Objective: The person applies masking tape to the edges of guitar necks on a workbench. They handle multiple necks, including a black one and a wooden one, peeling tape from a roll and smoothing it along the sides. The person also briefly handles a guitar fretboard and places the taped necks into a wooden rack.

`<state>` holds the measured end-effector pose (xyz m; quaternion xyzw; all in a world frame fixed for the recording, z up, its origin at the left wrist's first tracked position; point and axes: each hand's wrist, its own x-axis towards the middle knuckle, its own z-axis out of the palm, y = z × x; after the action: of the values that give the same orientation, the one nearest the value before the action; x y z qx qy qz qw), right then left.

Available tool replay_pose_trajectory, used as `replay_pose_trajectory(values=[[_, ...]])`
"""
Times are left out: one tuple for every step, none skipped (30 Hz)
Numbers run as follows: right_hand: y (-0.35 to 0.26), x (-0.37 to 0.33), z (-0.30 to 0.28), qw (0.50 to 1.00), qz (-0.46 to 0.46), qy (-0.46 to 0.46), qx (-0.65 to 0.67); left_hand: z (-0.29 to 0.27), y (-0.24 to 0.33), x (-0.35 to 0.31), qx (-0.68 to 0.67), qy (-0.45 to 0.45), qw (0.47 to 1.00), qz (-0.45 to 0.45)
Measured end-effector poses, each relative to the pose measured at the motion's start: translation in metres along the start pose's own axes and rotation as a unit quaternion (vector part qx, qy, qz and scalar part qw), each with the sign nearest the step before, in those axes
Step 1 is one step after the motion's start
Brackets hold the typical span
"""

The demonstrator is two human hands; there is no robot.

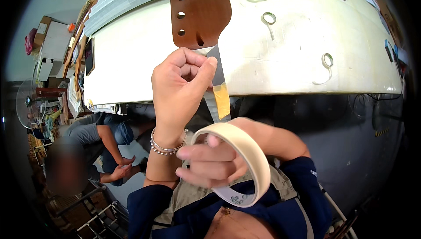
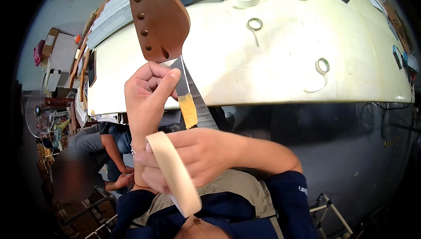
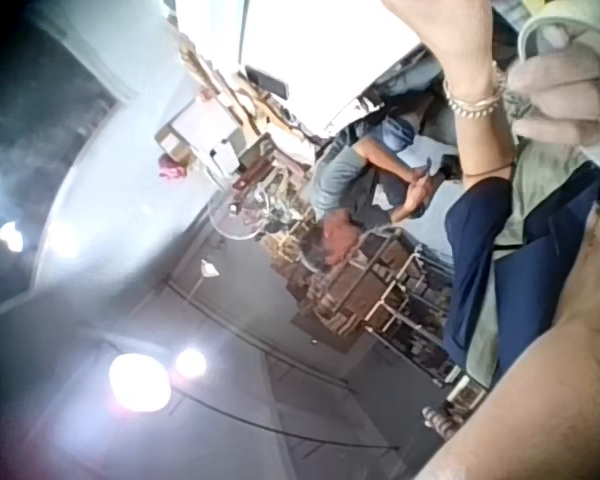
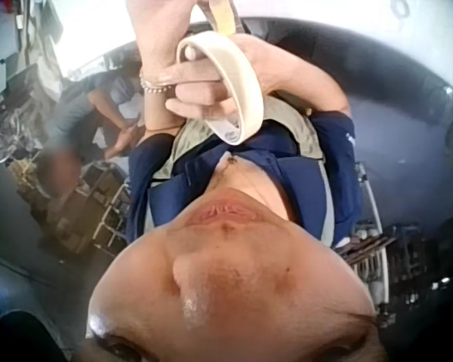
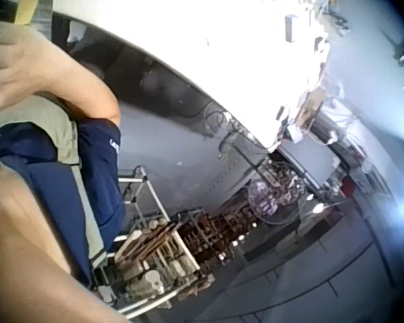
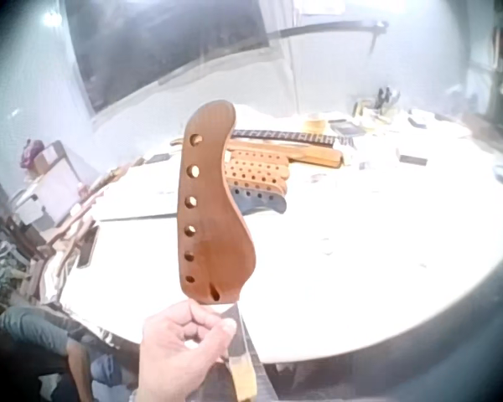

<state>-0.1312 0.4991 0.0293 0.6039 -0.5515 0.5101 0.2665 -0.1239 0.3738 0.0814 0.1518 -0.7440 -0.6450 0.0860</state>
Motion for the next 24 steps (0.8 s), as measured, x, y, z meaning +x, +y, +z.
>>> replay_pose_trajectory(values=[[0.001,-0.001,-0.004,0.999,0.001,-0.020,-0.029,-0.001,-0.001,0.000,-0.008,-0.008,1.000,0.002],[0.014,0.005,-0.030,0.992,0.065,-0.024,-0.102,-0.005,-0.002,0.000,-0.017,-0.010,1.000,0.004],[0.035,0.004,-0.057,0.976,0.128,-0.025,-0.177,-0.018,-0.007,0.005,-0.041,-0.066,0.997,0.015],[0.072,-0.005,-0.084,0.921,0.136,0.008,-0.365,-0.031,-0.007,0.009,-0.089,-0.094,0.991,0.030],[0.101,-0.011,-0.115,0.871,0.192,-0.031,-0.452,-0.054,-0.024,0.016,-0.200,-0.102,0.973,0.055],[0.130,-0.023,-0.145,0.832,0.258,-0.064,-0.487,-0.065,-0.021,0.018,-0.272,-0.107,0.954,0.063],[0.147,-0.039,-0.176,0.774,0.329,-0.098,-0.532,-0.082,-0.027,0.026,-0.225,-0.077,0.968,0.074],[0.167,-0.057,-0.200,0.736,0.369,-0.154,-0.546,-0.103,-0.044,0.040,-0.174,0.003,0.983,0.063],[0.178,-0.069,-0.214,0.691,0.410,-0.210,-0.558,-0.113,-0.056,0.053,-0.073,0.057,0.995,0.039],[0.180,-0.069,-0.210,0.691,0.379,-0.208,-0.579,-0.134,-0.081,0.065,0.024,0.088,0.996,0.015],[0.178,-0.067,-0.206,0.691,0.347,-0.207,-0.600,-0.150,-0.100,0.072,0.156,0.105,0.982,-0.009],[0.169,-0.064,-0.200,0.686,0.319,-0.205,-0.621,-0.150,-0.104,0.076,0.286,0.113,0.951,-0.033],[0.162,-0.058,-0.187,0.736,0.299,-0.139,-0.591,-0.145,-0.107,0.073,0.431,0.182,0.884,0.019],[0.145,-0.042,-0.161,0.778,0.280,-0.072,-0.558,-0.134,-0.103,0.073,0.376,0.182,0.905,0.081],[0.123,-0.029,-0.133,0.850,0.368,-0.031,-0.376,-0.123,-0.099,0.070,0.317,0.180,0.921,0.140],[0.106,-0.018,-0.107,0.880,0.440,0.012,-0.180,-0.109,-0.094,0.068,0.252,0.175,0.931,0.197],[0.101,-0.018,-0.087,0.888,0.458,0.004,0.049,-0.089,-0.082,0.062,0.111,0.105,0.973,0.172],[0.097,-0.018,-0.069,0.850,0.450,-0.003,0.276,-0.070,-0.073,0.057,-0.033,0.034,0.989,0.142],[0.088,-0.009,-0.054,0.797,0.493,-0.002,0.348,-0.055,-0.070,0.054,-0.125,-0.042,0.982,0.137],[0.080,0.000,-0.044,0.738,0.530,-0.002,0.418,-0.045,-0.075,0.053,-0.245,-0.121,0.953,0.134],[0.082,0.001,-0.038,0.746,0.521,0.002,0.416,-0.035,-0.075,0.051,-0.271,-0.139,0.942,0.140],[0.085,0.000,-0.033,0.753,0.512,0.006,0.413,-0.028,-0.075,0.049,-0.297,-0.157,0.931,0.146],[0.088,0.000,-0.031,0.761,0.504,0.009,0.409,-0.023,-0.076,0.048,-0.288,-0.147,0.934,0.156],[0.086,0.002,-0.028,0.791,0.494,0.013,0.361,-0.019,-0.077,0.047,-0.278,-0.137,0.936,0.165]])
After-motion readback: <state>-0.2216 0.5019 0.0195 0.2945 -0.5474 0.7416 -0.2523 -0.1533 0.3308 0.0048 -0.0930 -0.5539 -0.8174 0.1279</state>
